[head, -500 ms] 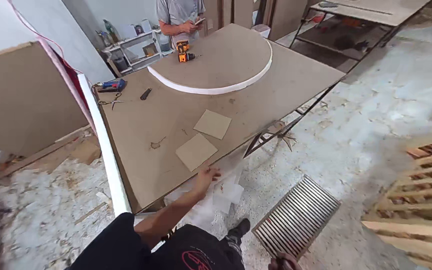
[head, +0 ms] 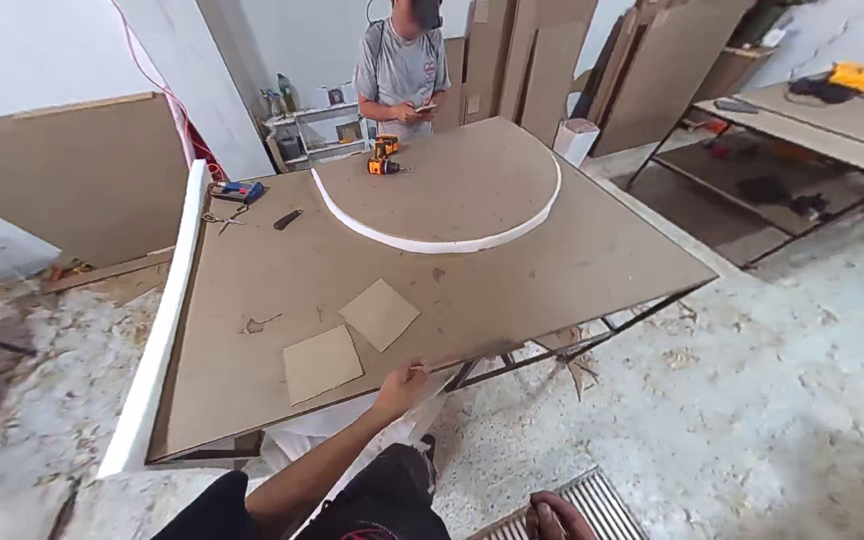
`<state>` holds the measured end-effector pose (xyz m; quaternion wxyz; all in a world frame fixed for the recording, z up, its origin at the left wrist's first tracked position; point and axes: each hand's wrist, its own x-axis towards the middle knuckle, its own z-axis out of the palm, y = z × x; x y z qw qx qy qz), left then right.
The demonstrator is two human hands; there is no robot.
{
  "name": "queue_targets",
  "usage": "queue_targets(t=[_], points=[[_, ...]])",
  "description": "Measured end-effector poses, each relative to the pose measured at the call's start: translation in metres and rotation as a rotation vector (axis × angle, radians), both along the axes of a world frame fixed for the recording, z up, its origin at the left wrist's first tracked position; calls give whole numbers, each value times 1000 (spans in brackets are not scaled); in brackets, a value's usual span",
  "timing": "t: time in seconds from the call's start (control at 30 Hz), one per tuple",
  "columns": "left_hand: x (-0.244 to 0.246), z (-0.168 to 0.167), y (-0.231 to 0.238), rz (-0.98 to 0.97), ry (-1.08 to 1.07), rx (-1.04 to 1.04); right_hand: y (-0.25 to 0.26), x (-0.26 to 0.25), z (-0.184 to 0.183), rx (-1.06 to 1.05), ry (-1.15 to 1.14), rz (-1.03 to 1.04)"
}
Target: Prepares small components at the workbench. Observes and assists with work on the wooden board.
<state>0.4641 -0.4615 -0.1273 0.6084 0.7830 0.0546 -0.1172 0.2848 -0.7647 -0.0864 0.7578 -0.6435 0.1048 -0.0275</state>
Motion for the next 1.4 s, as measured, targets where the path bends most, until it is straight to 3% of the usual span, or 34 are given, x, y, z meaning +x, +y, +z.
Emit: queue_targets(t=[0.1,0.23,0.4,0.57,0.77,0.93,1.03,1.13,1.27,1.4], points=[[70,-26,-6,108,-22,-2,-25,70,-10,-39,46,-1],[172,-61,-22,188,-102,22,-34,156,3,-76,77,-17],[268,-103,-65,360,-171,217,-38,256,13,-137,104,136],[289,-125,-101,310,-166,592,-37,364,14,-62,126,389],[294,-131,-108,411,-177,766,-20,506,-9,29,203,714],[300,-127,-123,432,-167,913,3,629,-6,77,20,964],[302,-128,-121,497,-188,937,28,690,-34,151,-77,1111],[305,-139,-123,581,-233,1002,54,719,-74,222,66,1290],[303,-141,-123,566,-217,964,67,710,-126,398,334,1554],[311,-144,-120,573,-214,885,72,713,-161,448,412,1658]])
